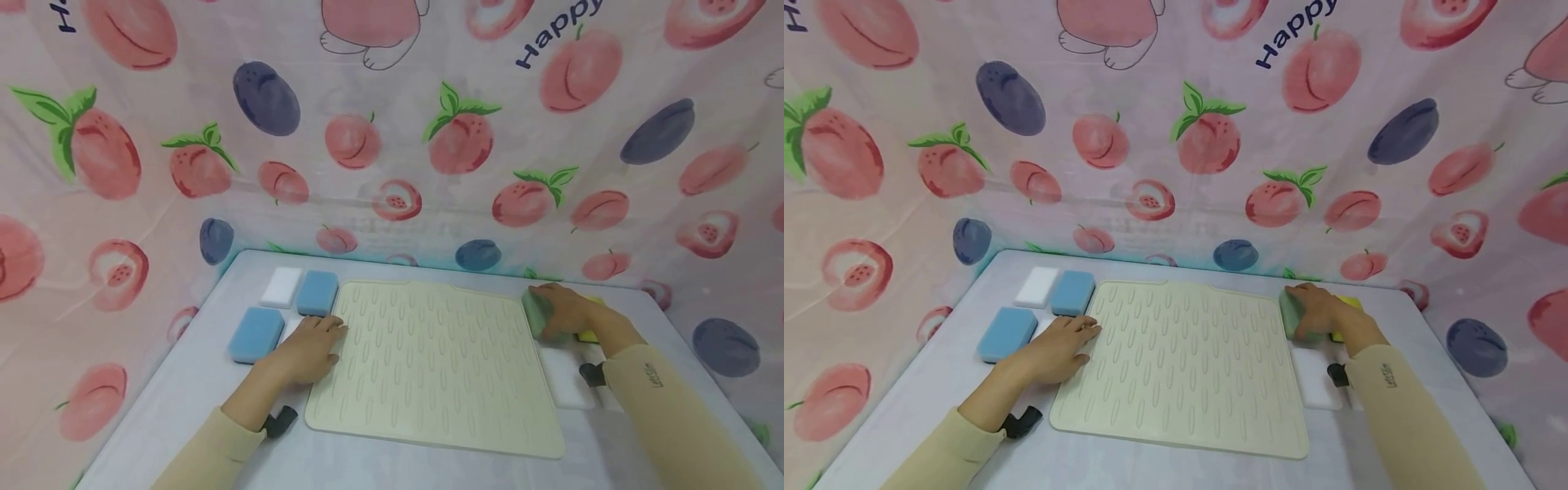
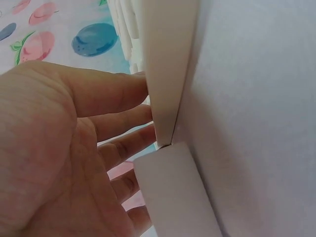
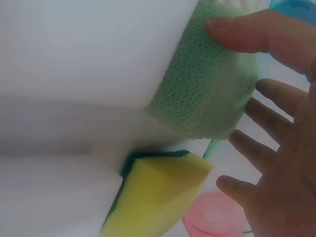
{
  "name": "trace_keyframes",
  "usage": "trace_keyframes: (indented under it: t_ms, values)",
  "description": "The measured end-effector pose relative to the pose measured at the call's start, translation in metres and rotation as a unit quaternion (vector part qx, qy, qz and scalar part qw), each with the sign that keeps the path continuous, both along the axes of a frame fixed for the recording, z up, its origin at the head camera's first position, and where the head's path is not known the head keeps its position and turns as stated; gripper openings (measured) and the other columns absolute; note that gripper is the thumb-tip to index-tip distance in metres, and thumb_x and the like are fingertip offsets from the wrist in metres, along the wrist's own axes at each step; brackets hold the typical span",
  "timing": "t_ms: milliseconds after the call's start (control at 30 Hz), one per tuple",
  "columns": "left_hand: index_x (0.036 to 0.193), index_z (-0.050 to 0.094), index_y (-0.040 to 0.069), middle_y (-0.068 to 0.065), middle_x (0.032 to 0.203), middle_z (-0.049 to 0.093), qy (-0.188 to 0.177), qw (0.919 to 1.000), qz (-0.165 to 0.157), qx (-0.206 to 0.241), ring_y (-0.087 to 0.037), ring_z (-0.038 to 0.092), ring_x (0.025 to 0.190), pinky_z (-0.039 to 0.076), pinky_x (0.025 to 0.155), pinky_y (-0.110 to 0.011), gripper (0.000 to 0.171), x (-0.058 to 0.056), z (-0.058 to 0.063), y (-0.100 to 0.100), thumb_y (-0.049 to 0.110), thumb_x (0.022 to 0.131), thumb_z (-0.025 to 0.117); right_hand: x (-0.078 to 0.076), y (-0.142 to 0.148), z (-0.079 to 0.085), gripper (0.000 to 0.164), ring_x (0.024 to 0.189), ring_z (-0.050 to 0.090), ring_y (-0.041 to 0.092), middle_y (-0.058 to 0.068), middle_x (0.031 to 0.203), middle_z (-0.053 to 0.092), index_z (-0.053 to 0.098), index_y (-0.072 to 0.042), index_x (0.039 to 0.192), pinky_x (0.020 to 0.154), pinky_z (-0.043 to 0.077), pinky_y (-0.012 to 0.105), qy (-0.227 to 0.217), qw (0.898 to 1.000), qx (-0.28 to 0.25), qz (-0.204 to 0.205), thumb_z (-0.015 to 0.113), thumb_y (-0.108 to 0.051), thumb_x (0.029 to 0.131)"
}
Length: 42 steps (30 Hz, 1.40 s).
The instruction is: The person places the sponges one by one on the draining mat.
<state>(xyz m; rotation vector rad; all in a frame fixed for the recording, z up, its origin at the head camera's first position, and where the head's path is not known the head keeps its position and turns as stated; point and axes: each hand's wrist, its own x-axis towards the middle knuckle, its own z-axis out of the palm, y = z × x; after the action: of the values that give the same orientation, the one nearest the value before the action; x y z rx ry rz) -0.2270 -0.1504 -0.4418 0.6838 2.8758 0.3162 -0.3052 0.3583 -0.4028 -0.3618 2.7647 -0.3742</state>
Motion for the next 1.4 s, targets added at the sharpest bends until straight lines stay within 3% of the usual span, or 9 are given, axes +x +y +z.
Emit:
trace_keyframes:
  t_ms: [500, 933, 1400]
  values:
    - [0.152, 0.049, 0.001, -0.014, 0.158, 0.045, 0.005, 1.0000, -0.001, -0.006, -0.040, 0.039, 0.145, 0.028, 0.125, -0.055, 0.056, -0.002, -0.003, -0.001, 0.021, 0.102, 0.064, -0.002, 0.000, 0.008, 0.110, 0.144, 0.024, 0.061, 0.037, 0.160, 0.022, 0.031, 0.000, 0.161, 0.111, 0.030, 0.080, -0.004, 1.000, -0.001, -0.002, 0.091, -0.020, 0.071]
    - [0.153, 0.049, 0.001, -0.014, 0.158, 0.045, 0.005, 1.0000, 0.004, -0.005, -0.039, 0.039, 0.145, 0.030, 0.125, -0.054, 0.056, -0.003, 0.000, -0.001, 0.021, 0.102, 0.064, 0.000, -0.014, 0.025, 0.106, 0.142, 0.032, 0.059, 0.035, 0.157, 0.032, 0.035, 0.002, 0.158, 0.112, 0.033, 0.076, 0.036, 0.998, 0.020, 0.045, 0.091, -0.020, 0.071]
    - [0.153, 0.048, 0.001, -0.015, 0.160, 0.043, -0.012, 0.9999, 0.002, -0.007, -0.040, 0.037, 0.147, 0.030, 0.124, -0.054, 0.056, -0.001, 0.002, 0.000, 0.019, 0.102, 0.063, 0.010, -0.027, 0.028, 0.105, 0.141, 0.032, 0.061, 0.032, 0.158, 0.033, 0.038, -0.002, 0.158, 0.106, 0.034, 0.081, 0.039, 0.997, 0.040, 0.049, 0.091, -0.031, 0.073]
